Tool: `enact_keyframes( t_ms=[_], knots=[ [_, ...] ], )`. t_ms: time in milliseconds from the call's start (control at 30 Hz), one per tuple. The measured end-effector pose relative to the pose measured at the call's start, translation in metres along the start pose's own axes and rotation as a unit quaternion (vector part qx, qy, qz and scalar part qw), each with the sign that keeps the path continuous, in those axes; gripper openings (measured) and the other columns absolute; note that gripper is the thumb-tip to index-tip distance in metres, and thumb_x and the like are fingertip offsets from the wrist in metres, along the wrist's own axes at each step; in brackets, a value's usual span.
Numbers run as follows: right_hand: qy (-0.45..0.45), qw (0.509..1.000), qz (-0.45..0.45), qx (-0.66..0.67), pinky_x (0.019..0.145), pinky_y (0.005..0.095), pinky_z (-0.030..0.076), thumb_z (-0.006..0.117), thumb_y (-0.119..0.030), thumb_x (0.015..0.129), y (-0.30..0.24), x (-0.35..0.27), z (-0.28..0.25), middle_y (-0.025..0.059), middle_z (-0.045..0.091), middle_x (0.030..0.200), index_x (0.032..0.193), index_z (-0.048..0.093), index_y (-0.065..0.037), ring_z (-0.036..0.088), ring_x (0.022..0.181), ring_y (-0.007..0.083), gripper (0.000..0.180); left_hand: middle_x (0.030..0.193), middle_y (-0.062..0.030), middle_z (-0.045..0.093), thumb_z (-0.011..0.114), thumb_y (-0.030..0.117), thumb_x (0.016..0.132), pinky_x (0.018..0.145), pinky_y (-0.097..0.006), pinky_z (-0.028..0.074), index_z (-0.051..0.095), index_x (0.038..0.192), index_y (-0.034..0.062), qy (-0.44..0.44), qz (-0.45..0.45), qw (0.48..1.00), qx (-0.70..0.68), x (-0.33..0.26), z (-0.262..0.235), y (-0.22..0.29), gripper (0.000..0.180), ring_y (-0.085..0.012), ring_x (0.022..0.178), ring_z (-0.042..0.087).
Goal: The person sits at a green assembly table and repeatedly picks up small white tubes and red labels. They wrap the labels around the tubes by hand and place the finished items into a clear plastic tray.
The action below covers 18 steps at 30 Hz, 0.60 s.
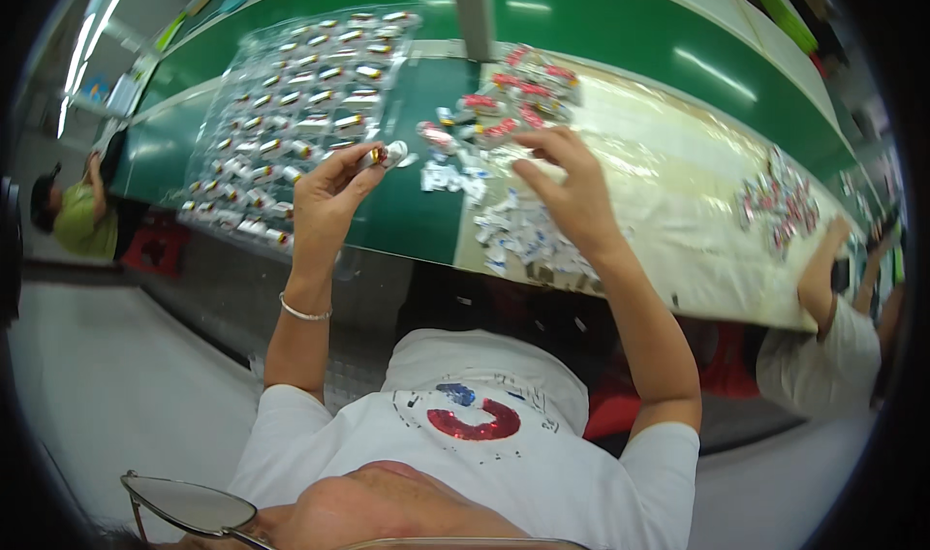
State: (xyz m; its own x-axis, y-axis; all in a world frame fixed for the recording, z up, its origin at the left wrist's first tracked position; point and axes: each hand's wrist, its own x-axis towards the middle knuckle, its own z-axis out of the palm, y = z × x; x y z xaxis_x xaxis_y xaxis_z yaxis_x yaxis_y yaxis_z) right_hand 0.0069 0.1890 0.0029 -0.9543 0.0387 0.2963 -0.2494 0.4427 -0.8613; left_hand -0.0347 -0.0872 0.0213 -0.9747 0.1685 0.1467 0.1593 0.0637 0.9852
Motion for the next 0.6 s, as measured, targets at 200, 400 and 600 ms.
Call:
enact_keyframes(
  t_ms=[200, 400, 600],
  knots=[
    [0.016, 0.957, -0.127, -0.260, 0.093, 0.0345, 0.045, 0.065, -0.002, 0.080, 0.023, 0.025, 0.001, 0.0126, 0.058, 0.114, 0.120, 0.061, -0.003, 0.058, 0.105, 0.0291, 0.040, 0.089, -0.0029, 0.071, 0.070, 0.014, 0.087, 0.071, -0.022, 0.049, 0.069, 0.108, 0.0013, 0.177, 0.038, 0.973, 0.145, 0.046, -0.131, -0.026, 0.024, -0.0064, 0.080, 0.063],
    [-0.052, 0.973, -0.032, -0.221, 0.088, 0.0349, 0.047, 0.061, -0.003, 0.085, 0.011, 0.030, 0.001, 0.0130, 0.057, 0.110, 0.120, 0.060, -0.003, 0.059, 0.101, 0.0280, 0.035, 0.096, -0.0089, 0.072, 0.068, 0.007, 0.080, 0.078, -0.031, 0.052, 0.072, 0.102, 0.0080, 0.330, 0.050, 0.835, 0.437, 0.066, -0.281, -0.056, 0.023, -0.0191, 0.087, 0.069],
    [-0.017, 0.964, -0.092, -0.249, 0.085, 0.0332, 0.047, 0.055, 0.000, 0.090, 0.022, 0.037, 0.001, 0.0126, 0.058, 0.110, 0.116, 0.062, -0.003, 0.060, 0.098, 0.0274, 0.027, 0.098, -0.0065, 0.066, 0.060, 0.005, 0.081, 0.079, -0.039, 0.051, 0.072, 0.088, 0.0122, 0.261, 0.108, 0.716, 0.638, 0.088, -0.343, -0.071, 0.015, -0.0280, 0.094, 0.062]
  ],
)
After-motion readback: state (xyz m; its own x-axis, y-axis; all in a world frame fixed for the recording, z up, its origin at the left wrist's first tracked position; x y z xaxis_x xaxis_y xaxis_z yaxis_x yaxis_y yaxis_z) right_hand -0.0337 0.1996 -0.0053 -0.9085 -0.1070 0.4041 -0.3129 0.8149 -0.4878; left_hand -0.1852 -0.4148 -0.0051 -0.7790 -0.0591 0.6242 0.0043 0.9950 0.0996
